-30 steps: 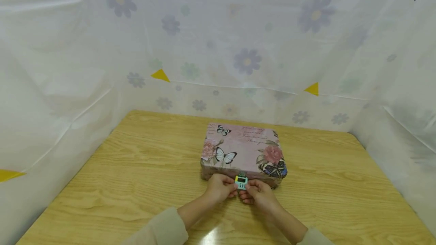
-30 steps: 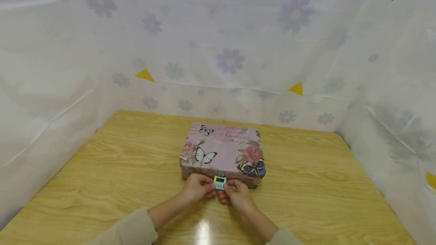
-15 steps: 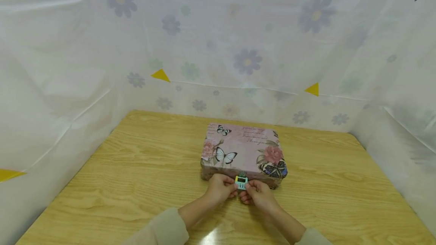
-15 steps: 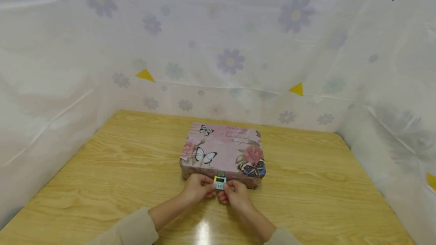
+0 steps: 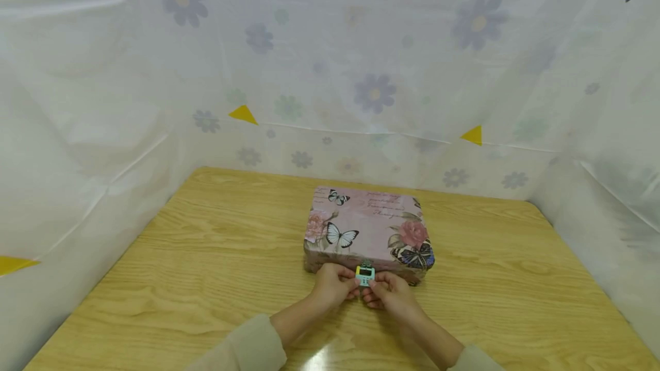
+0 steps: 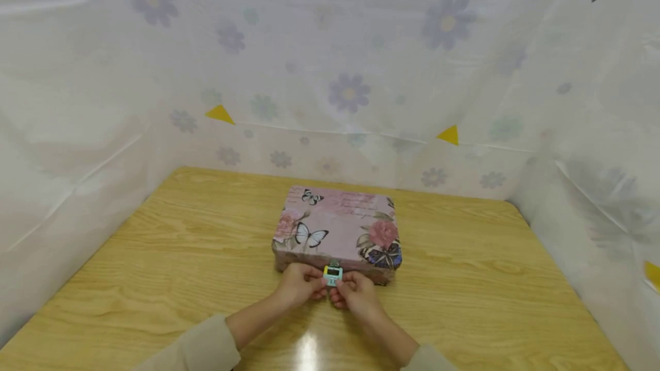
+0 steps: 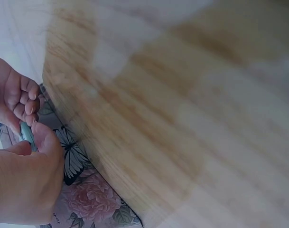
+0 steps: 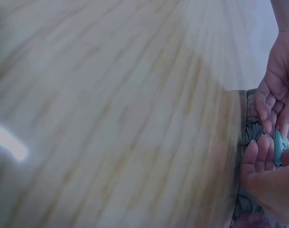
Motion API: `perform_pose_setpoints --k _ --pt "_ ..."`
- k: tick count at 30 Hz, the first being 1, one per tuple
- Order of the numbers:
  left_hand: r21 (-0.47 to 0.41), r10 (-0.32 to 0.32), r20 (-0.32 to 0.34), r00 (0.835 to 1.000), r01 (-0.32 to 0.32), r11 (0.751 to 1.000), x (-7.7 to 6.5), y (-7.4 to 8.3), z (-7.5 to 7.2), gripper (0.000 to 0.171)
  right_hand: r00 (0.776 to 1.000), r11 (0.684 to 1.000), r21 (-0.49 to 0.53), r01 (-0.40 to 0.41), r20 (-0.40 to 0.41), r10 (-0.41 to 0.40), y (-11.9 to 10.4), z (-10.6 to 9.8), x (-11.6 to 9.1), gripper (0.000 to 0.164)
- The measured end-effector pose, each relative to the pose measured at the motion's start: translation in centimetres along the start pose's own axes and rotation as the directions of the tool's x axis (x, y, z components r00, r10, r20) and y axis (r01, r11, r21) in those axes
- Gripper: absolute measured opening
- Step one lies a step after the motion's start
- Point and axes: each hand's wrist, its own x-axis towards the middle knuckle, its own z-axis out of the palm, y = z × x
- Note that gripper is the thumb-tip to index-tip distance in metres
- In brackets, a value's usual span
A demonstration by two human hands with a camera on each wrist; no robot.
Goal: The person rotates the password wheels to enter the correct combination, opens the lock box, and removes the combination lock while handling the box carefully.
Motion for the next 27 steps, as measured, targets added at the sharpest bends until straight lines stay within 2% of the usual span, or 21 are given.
perform_pose_setpoints --k 8,13,27 --pt "0.007 -0.009 -0.003 1.0 0.009 1.0 -0.09 0.17 0.04 0.009 0.995 0.997 -0.078 0.004 -0.096 -0.012 0.02 0.58 0.05 0.019" --pt "0.0 -0.008 -0.003 1.0 0.008 1.0 -0.12 0.26 0.01 0.009 0.993 0.995 -0.095 -0.008 -0.117 -0.003 0.0 0.69 0.13 0.02" --pt "0.001 -0.019 0.004 1.0 0.019 1.0 0.0 0.05 -0.06 0.009 1.0 1.0 0.013 0.006 -0.02 -0.006 0.09 0.12 0.05 0.022"
